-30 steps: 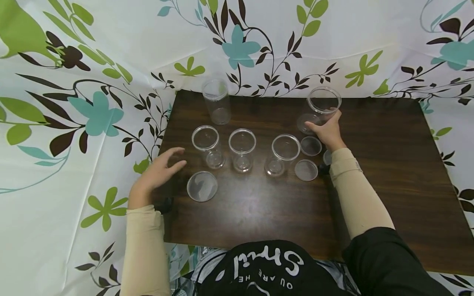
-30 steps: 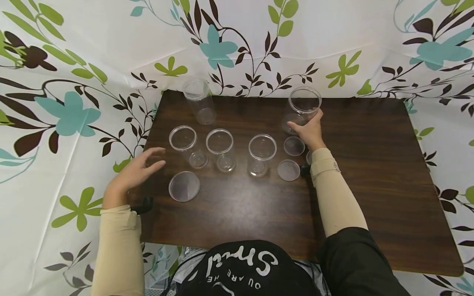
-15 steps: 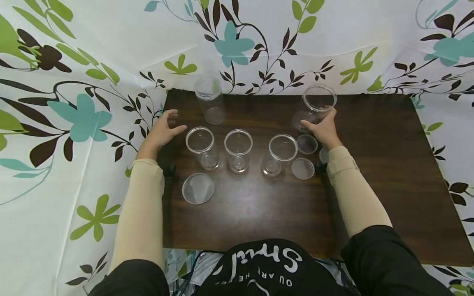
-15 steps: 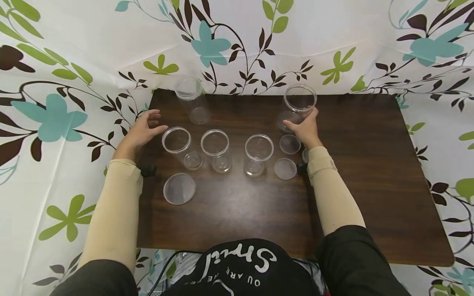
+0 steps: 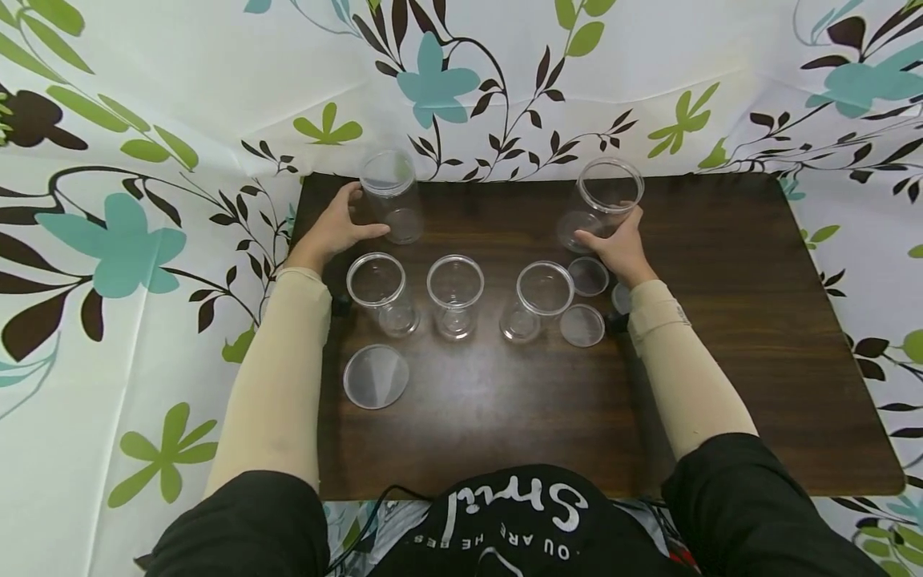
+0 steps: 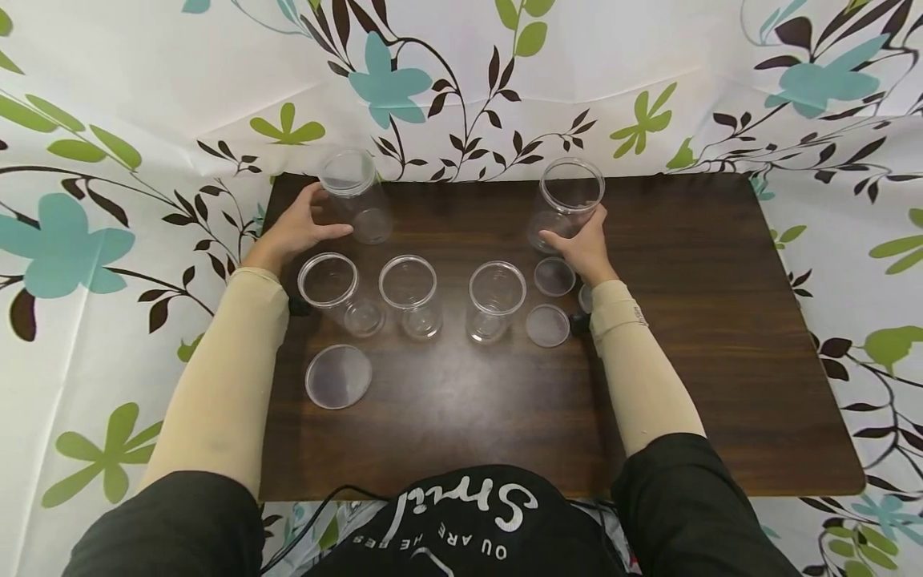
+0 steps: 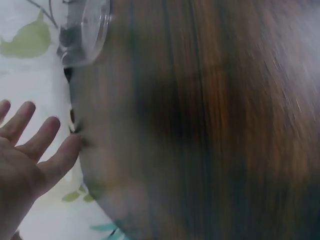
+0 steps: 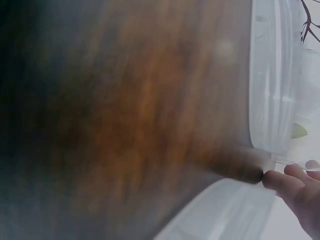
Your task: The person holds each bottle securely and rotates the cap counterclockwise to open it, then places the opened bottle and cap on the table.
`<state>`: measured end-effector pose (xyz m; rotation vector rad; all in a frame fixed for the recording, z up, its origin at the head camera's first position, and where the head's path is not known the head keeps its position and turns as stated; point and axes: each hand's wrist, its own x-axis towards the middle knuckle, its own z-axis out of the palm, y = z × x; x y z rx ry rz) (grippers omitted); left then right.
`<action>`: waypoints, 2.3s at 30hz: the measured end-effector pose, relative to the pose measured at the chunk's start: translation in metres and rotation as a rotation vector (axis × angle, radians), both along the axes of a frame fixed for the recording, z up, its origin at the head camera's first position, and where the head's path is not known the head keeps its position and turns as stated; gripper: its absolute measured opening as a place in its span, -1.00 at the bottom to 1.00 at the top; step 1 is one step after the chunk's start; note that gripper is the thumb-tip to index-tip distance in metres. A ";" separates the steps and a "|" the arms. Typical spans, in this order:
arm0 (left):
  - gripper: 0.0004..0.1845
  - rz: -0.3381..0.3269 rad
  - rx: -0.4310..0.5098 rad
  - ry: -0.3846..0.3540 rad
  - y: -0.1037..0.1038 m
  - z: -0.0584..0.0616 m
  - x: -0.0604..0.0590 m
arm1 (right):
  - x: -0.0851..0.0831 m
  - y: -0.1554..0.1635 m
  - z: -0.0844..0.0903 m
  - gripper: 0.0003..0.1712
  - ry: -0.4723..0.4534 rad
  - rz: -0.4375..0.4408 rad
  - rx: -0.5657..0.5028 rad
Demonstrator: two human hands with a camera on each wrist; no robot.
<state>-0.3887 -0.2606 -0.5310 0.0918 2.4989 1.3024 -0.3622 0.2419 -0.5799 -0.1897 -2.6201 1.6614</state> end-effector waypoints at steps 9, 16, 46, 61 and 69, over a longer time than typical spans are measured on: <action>0.25 0.020 0.133 0.081 0.016 -0.006 -0.014 | 0.001 -0.005 0.002 0.11 0.000 -0.010 -0.006; 0.19 0.037 0.102 0.121 0.022 -0.013 -0.018 | 0.001 -0.004 0.000 0.12 -0.004 -0.014 0.009; -0.19 0.307 0.335 0.395 -0.031 0.053 0.071 | 0.031 0.031 0.010 0.26 -0.194 0.114 -0.076; -0.21 0.339 0.631 0.649 -0.042 0.062 0.194 | 0.083 0.041 0.057 0.14 -0.118 0.098 -0.004; -0.27 0.362 0.441 0.651 -0.023 0.052 0.271 | 0.120 0.017 0.068 0.04 0.002 0.110 -0.008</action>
